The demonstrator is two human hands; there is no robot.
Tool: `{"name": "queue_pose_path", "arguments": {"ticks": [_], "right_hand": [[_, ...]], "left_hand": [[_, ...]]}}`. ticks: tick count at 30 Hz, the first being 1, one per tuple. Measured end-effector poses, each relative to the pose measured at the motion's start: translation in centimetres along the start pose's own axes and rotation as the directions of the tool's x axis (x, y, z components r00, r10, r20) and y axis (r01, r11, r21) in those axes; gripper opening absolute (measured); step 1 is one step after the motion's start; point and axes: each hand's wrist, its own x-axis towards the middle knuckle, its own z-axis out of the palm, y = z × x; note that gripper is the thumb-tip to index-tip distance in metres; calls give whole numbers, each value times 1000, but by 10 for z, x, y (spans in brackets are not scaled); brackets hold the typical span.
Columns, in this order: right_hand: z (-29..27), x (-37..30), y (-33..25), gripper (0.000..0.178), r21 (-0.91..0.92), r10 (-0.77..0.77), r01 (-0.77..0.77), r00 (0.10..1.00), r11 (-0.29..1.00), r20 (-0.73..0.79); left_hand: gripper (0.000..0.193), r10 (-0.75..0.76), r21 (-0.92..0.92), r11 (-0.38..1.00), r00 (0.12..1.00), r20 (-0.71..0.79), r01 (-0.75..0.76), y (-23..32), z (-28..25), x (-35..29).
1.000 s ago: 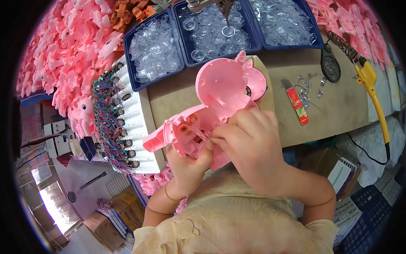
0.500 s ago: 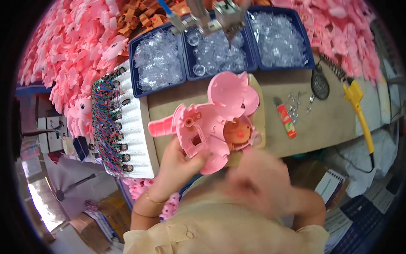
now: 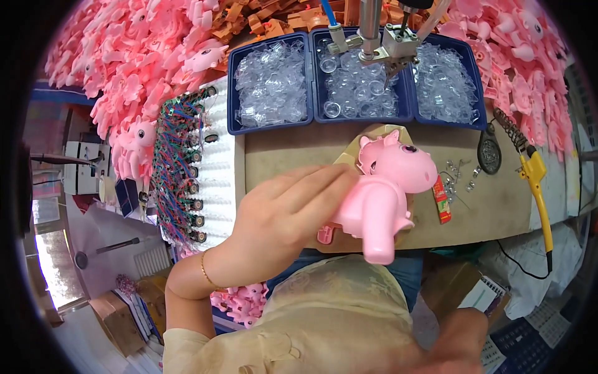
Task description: Assembling plastic toy ponies by soldering internal wires, inserting mechanical parts, and fastening body halves with screws.
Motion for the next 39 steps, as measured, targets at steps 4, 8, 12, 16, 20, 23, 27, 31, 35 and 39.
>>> {"name": "queue_pose_path", "arguments": {"ticks": [4, 8, 12, 16, 20, 23, 27, 31, 35, 39], "right_hand": [[13, -35, -10, 11, -641, -437, -669, 482, 375, -759], [-69, 76, -9, 45, -915, 123, -330, 923, -230, -364], [-77, 83, -2, 48, -926, 348, -322, 860, -196, -373], [-74, 82, -10, 59, -834, 400, -490, 733, -252, -551], [-83, 91, -17, 71, -639, 532, -767, 517, -60, -670], [-86, 90, -22, 68, -389, 666, -914, 364, 120, -651], [-86, 88, -21, 67, -375, 681, -925, 314, 62, -662], [-87, 90, -15, 54, -401, 690, -876, 464, 267, -555], [-87, 98, -19, 61, -425, 692, -881, 440, 208, -573], [-88, 96, -17, 55, -437, 730, -883, 412, 172, -546]], "left_hand": [[44, 156, 259, 956, 986, -54, -137, 5, 8, 3], [33, 269, 394, 896, 957, -110, -206, -3, 15, -1], [33, 334, 425, 883, 903, -272, -198, -6, 23, -14], [37, 42, 24, 999, 891, -451, -35, -15, 47, -53], [44, -16, -39, 999, 971, -240, 7, -8, 66, -60], [40, 8, -40, 999, 984, -176, -15, -6, 68, -59], [36, 31, 52, 998, 988, -148, -23, 1, 71, -63], [37, 56, 413, 907, 996, 74, -82, 23, 53, -59], [45, 144, 644, 665, 911, 386, -378, 34, 46, -46], [46, 62, 669, 633, 887, 457, -389, 46, 49, -40]]}}
